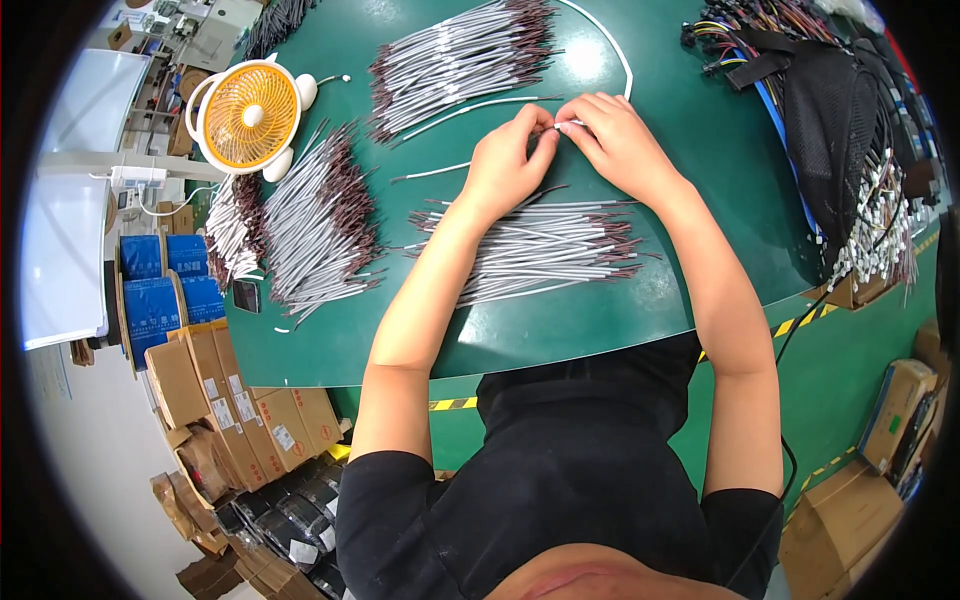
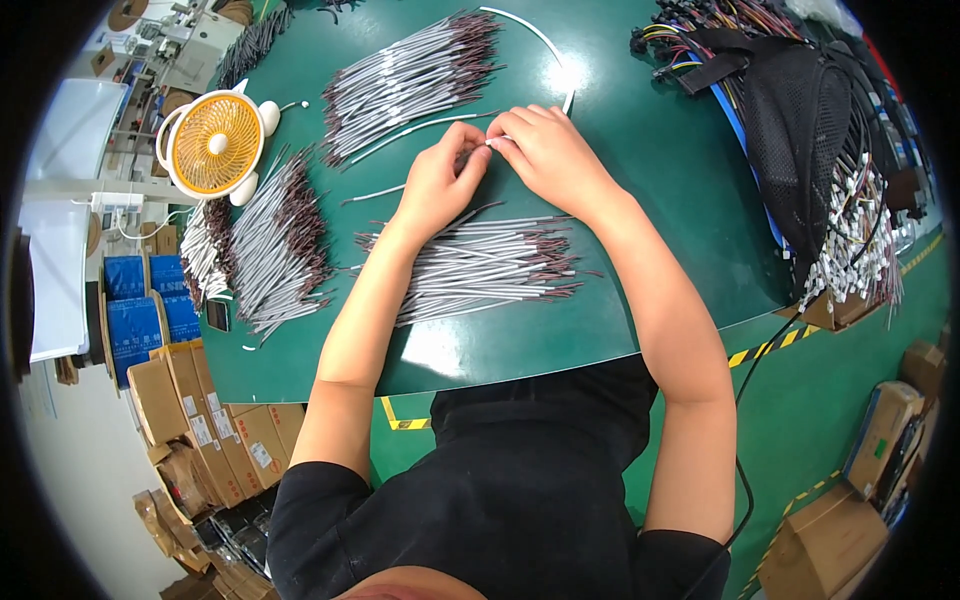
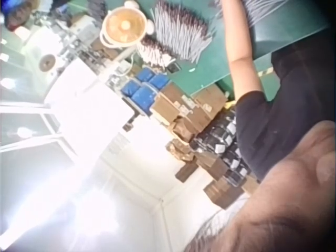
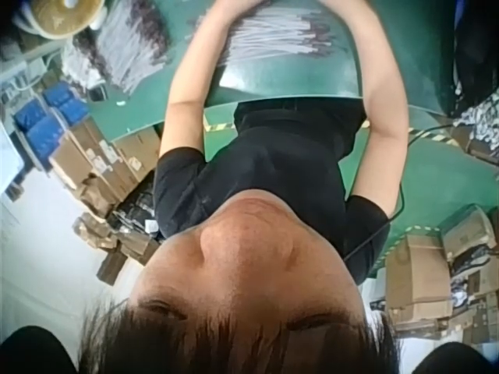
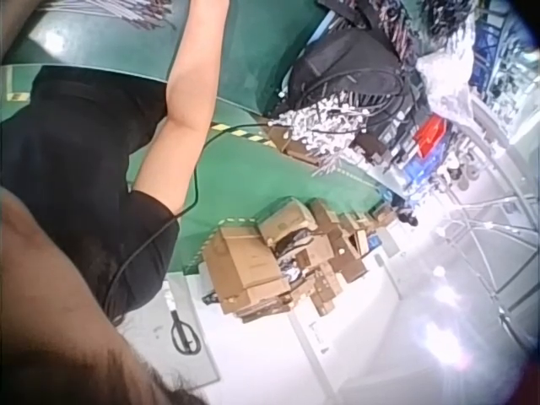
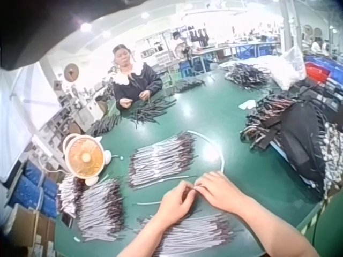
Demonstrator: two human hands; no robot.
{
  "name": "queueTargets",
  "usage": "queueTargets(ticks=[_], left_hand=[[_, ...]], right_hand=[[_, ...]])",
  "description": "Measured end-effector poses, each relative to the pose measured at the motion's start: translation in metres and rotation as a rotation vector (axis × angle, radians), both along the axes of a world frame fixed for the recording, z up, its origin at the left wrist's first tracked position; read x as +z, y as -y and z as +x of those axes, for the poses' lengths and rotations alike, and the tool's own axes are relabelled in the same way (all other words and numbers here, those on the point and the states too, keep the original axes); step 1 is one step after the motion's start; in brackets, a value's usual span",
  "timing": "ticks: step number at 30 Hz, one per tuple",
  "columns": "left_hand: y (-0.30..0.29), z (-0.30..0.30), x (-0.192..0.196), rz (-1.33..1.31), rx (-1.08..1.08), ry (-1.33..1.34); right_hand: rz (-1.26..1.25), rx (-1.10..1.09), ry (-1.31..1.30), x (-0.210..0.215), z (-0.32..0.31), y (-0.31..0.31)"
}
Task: The person threads small electronic components onto individual wires by hand at an assembly workbench.
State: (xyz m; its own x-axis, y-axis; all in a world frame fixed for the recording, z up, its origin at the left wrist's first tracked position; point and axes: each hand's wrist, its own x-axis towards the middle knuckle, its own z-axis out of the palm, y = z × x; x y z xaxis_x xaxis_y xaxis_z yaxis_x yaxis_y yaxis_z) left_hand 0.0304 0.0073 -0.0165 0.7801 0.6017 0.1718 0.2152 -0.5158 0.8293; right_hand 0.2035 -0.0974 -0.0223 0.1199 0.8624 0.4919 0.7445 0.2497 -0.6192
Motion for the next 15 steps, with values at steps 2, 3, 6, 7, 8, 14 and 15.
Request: queueTargets(ticks=[2, 3, 6, 7, 8, 14, 15], left_hand=[[0.007, 0.0, 0.003, 0.487, -0.024, -0.05], [0.01, 0.002, 0.005, 0.486, -0.024, -0.049], [0.014, 0.005, 0.004, 0.527, -0.02, -0.084], [0.012, 0.004, 0.002, 0.528, -0.018, -0.085], [0.008, 0.002, 0.0, 0.538, -0.037, -0.085], [0.011, 0.005, 0.003, 0.562, -0.035, -0.04], [0.012, 0.006, 0.003, 0.574, -0.028, -0.036]], right_hand=[[-0.013, 0.004, -0.028, -0.003, 0.004, 0.001], [-0.067, 0.013, 0.009, -0.002, 0.008, 0.002], [-0.114, 0.059, -0.024, -0.002, 0.009, 0.002], [-0.105, 0.097, -0.095, -0.001, 0.007, 0.001], [-0.104, 0.099, -0.095, 0.001, 0.007, 0.002], [-0.297, 0.05, -0.308, 0.005, 0.007, 0.003], [-0.147, -0.01, -0.23, 0.002, 0.004, 0.001]])
